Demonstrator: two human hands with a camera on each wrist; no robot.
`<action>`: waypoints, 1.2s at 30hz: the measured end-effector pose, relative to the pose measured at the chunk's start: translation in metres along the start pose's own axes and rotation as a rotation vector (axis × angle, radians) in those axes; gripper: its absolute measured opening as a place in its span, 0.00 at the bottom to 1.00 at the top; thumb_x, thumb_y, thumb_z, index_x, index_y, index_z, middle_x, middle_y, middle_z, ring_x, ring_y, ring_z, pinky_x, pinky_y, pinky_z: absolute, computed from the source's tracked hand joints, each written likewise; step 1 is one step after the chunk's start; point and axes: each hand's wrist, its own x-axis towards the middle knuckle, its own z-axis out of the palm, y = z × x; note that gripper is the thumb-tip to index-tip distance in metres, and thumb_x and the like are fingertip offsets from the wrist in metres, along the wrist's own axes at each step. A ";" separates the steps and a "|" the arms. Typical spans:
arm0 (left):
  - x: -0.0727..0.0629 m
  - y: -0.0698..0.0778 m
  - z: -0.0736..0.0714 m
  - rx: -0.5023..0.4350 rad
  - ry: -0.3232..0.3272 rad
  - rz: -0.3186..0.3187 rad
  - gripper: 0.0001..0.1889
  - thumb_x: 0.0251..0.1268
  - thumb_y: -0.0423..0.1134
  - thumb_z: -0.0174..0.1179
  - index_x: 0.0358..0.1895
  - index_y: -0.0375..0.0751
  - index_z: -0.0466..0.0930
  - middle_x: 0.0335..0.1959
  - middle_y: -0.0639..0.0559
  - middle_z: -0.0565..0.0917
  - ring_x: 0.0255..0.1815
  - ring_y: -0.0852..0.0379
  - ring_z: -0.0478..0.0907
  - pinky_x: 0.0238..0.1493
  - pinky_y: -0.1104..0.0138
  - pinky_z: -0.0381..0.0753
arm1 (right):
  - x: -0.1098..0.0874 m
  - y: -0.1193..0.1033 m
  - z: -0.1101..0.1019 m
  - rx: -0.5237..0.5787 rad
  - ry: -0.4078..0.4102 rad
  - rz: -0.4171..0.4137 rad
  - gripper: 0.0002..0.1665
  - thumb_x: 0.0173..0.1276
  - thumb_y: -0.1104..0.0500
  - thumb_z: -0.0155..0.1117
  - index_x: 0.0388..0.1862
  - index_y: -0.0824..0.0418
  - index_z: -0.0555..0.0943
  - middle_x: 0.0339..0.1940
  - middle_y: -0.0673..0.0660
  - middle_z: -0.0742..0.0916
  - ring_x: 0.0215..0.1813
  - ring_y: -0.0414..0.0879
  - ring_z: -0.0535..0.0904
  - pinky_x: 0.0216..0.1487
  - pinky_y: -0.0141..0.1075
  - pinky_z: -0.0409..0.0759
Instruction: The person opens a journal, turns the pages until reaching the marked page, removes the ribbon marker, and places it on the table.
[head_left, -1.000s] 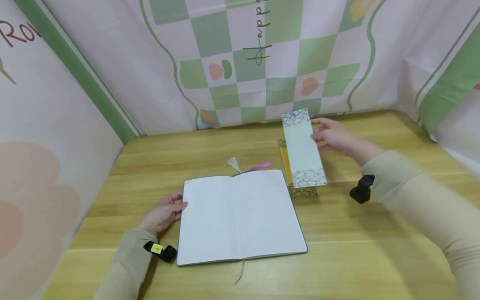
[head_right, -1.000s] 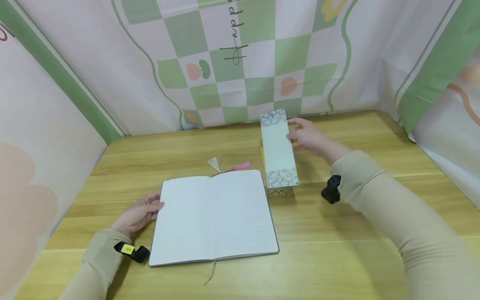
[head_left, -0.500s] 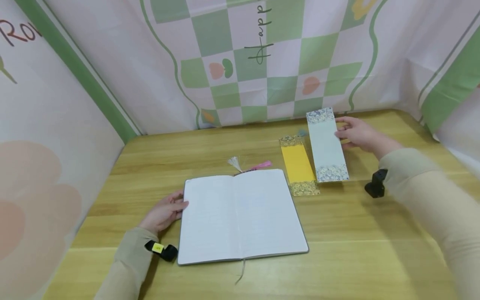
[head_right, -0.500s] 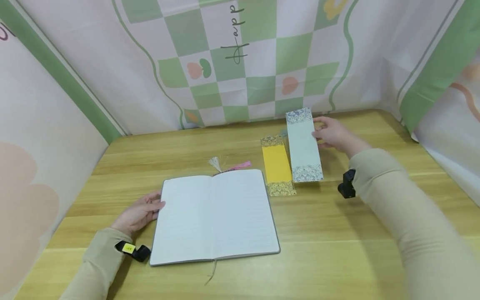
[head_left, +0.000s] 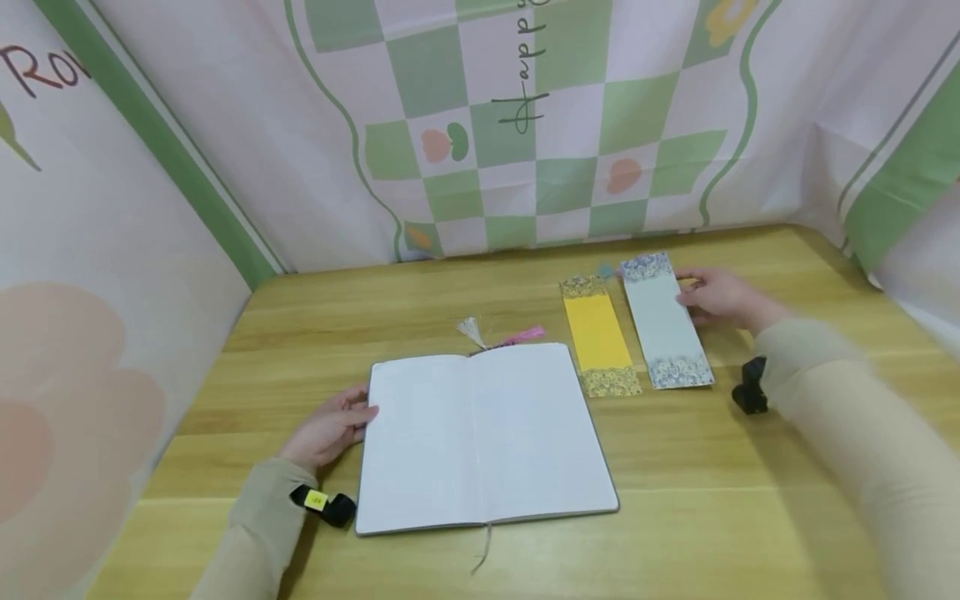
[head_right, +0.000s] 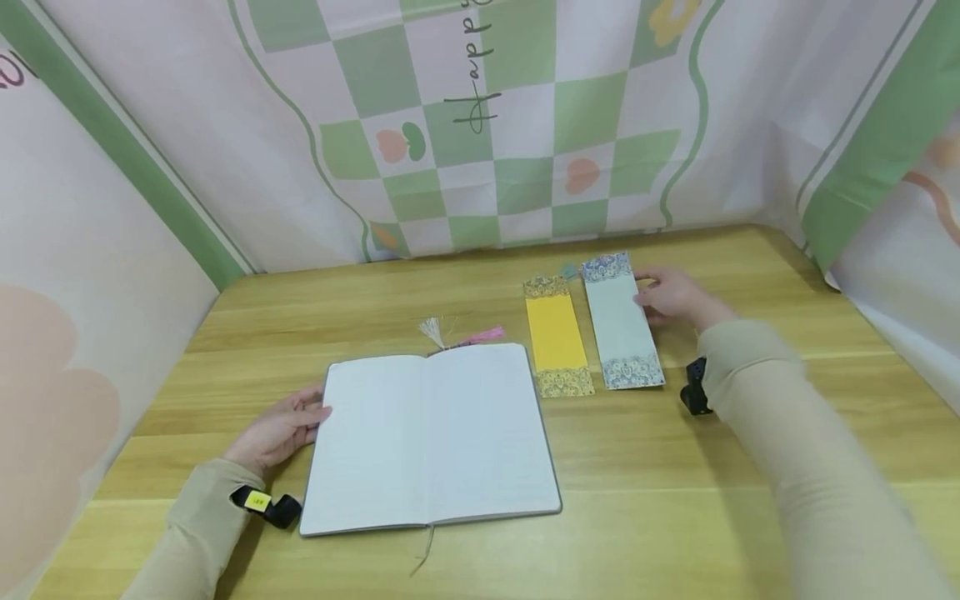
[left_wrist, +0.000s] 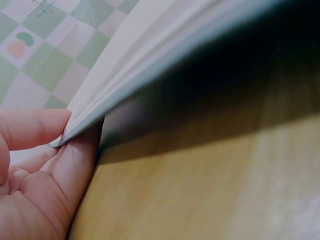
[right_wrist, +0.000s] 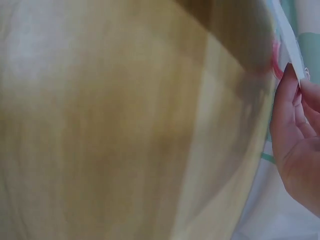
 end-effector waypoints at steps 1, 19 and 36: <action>0.000 0.000 0.000 0.003 -0.002 -0.001 0.30 0.71 0.30 0.48 0.72 0.28 0.47 0.45 0.56 0.80 0.43 0.64 0.79 0.47 0.71 0.79 | 0.001 0.002 0.001 -0.002 -0.002 0.003 0.35 0.72 0.67 0.46 0.71 0.77 0.46 0.50 0.71 0.71 0.38 0.41 0.76 0.41 0.36 0.82; -0.001 0.001 -0.001 -0.007 -0.018 0.003 0.30 0.71 0.30 0.48 0.72 0.29 0.47 0.46 0.57 0.79 0.44 0.64 0.78 0.47 0.71 0.79 | 0.005 0.010 0.008 0.021 -0.010 0.026 0.35 0.72 0.62 0.51 0.70 0.77 0.51 0.55 0.75 0.72 0.38 0.40 0.77 0.41 0.38 0.83; -0.002 0.001 0.000 0.002 -0.010 0.006 0.30 0.72 0.31 0.48 0.73 0.30 0.47 0.49 0.53 0.79 0.44 0.63 0.78 0.47 0.70 0.79 | -0.011 -0.003 0.009 0.251 0.086 0.076 0.34 0.75 0.59 0.46 0.69 0.78 0.51 0.34 0.45 0.80 0.35 0.32 0.77 0.45 0.31 0.81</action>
